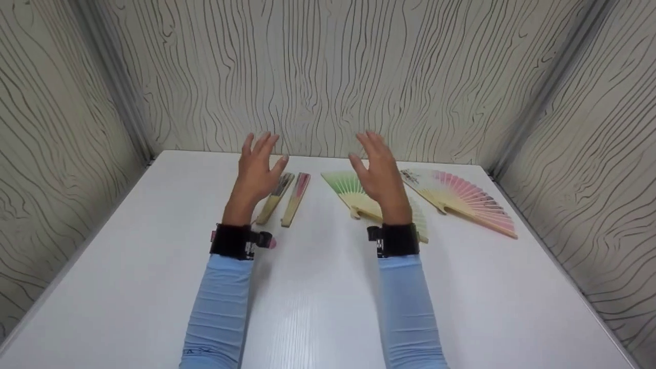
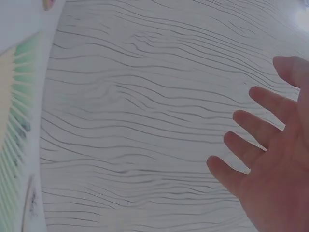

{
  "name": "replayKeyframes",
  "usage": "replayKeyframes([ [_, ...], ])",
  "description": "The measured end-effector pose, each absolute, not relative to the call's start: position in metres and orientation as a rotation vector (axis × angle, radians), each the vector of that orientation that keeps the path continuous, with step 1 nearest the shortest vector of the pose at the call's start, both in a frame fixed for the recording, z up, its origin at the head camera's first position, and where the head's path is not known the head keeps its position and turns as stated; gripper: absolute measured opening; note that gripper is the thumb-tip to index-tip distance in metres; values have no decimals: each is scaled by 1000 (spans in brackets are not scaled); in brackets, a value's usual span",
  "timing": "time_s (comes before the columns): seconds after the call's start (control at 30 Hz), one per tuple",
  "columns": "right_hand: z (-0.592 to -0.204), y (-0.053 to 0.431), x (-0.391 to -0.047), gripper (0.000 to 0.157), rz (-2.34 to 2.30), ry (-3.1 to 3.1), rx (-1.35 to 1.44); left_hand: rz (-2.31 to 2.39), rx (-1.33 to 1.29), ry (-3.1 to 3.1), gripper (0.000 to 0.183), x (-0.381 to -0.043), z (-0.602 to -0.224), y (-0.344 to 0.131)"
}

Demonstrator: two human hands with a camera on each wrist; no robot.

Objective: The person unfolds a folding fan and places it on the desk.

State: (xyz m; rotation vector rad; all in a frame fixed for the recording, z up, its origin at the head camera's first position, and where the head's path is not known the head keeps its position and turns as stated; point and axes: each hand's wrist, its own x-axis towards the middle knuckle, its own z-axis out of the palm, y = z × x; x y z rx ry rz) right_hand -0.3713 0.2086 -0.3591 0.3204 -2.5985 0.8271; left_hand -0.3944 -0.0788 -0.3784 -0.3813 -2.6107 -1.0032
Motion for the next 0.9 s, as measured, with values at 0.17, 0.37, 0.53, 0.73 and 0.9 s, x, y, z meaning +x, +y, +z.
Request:
replayKeyframes([
  [0.17,-393,192,-389,61,746,-2761,428,-1130,-463,-2917,66,-404,-406,-73],
  [0.37,-414,167,-391,64,755,-3057,576,-1144,-381,-3285,68,-404,-428,-72],
  [0.53,-426,144,-385,68,709,-3368,691,-1055,-284,-3415,65,-404,-437,-76],
  [0.73,-439,121,-383,65,603,-3420,817,-787,-402,-3459,62,-405,-441,-79],
  [0.9,-448,112,-382,62,522,-3399,914,-790,-332,-3493,58,-405,-437,-82],
])
